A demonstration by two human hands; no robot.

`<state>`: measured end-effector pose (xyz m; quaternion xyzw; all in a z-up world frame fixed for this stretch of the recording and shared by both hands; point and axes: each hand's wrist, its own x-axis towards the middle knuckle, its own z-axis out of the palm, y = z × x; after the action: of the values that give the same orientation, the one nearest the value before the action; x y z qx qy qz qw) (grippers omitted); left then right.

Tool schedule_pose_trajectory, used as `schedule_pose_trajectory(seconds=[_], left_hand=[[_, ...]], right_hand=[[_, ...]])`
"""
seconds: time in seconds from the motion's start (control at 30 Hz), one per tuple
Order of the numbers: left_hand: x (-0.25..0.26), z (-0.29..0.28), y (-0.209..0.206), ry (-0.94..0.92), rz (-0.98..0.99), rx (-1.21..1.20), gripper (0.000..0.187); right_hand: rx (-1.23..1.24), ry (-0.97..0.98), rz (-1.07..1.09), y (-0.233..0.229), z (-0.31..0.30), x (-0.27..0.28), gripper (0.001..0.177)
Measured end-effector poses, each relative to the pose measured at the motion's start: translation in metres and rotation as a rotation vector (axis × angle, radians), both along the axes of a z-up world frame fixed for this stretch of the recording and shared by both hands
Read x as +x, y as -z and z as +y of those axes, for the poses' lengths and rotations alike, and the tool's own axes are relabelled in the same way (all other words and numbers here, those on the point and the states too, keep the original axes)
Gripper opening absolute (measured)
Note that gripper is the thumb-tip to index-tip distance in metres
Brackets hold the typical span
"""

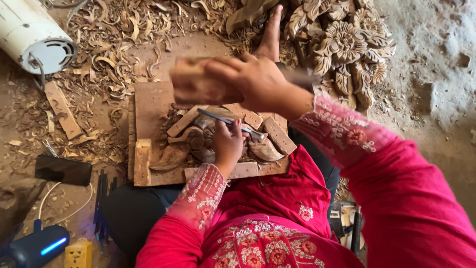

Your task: The person carves a floral design into a rectangular wooden board using a chisel and a wooden mallet. They repeatedly strike the chisel to shape the wood, creating intricate patterns and removing wood shavings.

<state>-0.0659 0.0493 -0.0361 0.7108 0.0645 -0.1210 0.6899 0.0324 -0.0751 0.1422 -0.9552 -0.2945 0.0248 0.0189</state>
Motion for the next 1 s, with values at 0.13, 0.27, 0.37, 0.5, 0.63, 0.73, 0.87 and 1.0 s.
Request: schedule_pose_trajectory(seconds=[0.13,0.27,0.37,0.5,0.63,0.73,0.87,1.0], left_hand=[[0.002,0.018,-0.019,0.027,-0.105,-0.095,0.019],[-0.001,0.037,-0.040,0.308,-0.654,0.032,0.010],[-0.021,0.018,-0.047,0.625,-0.795,-0.009,0.008],[-0.042,-0.020,-0.045,0.734,-0.783,0.077,0.019],[-0.044,-0.039,-0.027,0.665,-0.726,0.067,0.023],[-0.038,-0.042,-0.017,0.603,-0.762,0.110,0.027],[-0.034,-0.042,-0.016,0.564,-0.731,0.066,0.028],[-0.031,-0.040,-0.018,0.557,-0.692,-0.008,0.030]], right_hand=[[0.463,0.348,0.092,0.018,-0.033,-0.052,0.093],[0.645,0.616,0.077,0.036,-0.105,-0.142,0.107],[0.747,1.001,0.147,0.055,-0.152,-0.216,0.112],[0.511,1.201,0.142,0.089,-0.181,-0.287,0.119],[0.521,1.292,0.040,0.130,-0.177,-0.337,0.128],[0.571,1.225,-0.068,0.147,-0.171,-0.351,0.126],[0.598,1.239,-0.037,0.136,-0.171,-0.338,0.124],[0.881,1.133,-0.025,0.098,-0.160,-0.322,0.125]])
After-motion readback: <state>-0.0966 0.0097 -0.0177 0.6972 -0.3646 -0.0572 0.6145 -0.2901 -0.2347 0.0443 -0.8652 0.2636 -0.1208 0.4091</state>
